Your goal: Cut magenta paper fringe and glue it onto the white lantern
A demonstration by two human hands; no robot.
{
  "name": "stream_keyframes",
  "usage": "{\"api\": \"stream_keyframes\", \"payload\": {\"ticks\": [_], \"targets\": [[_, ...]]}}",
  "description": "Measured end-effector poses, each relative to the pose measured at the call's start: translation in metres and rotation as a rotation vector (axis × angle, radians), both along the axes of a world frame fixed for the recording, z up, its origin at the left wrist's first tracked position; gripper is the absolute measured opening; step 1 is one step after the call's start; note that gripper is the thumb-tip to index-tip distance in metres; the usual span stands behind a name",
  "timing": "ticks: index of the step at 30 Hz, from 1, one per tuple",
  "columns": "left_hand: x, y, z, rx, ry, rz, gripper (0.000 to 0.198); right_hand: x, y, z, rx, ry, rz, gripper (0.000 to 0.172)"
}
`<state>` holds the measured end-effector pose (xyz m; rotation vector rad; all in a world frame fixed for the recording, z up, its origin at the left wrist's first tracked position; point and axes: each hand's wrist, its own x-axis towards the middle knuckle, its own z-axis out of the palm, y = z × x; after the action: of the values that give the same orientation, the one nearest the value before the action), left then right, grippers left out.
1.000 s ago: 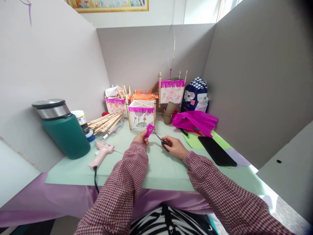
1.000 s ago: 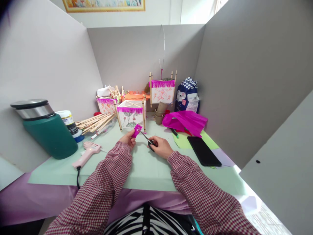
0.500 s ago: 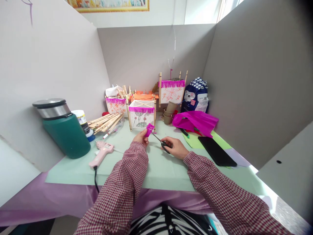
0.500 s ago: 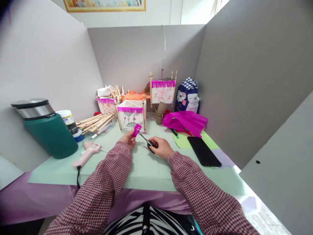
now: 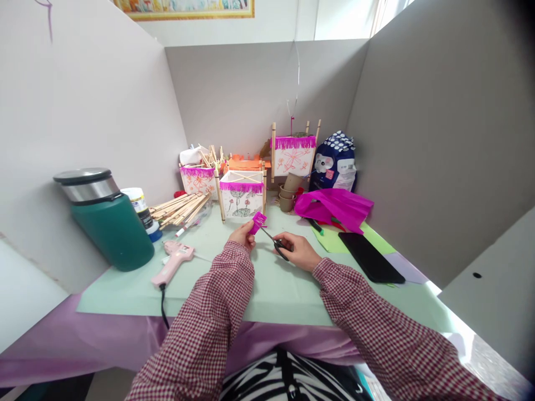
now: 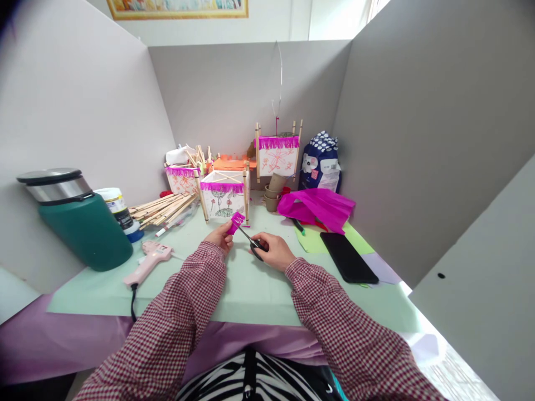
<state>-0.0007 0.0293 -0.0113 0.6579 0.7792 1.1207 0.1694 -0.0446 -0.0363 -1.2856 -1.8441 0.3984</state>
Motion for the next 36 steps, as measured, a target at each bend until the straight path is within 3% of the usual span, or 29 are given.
{"api": "stream_keyframes", "payload": {"ticks": [17,36], "targets": [[-0.0004,0.0052,-0.0064,0.027,-0.004,-0.011,0.028,0.0015,0.0006,-0.0006,-0.016,-0.010,-0.014,0.028],[0.0000,0.0047,-0.0043,0.014,-0.001,-0.017,0.021,0.0023,0.0008,-0.0013,-0.021,-0.009,-0.014,0.028]]}}
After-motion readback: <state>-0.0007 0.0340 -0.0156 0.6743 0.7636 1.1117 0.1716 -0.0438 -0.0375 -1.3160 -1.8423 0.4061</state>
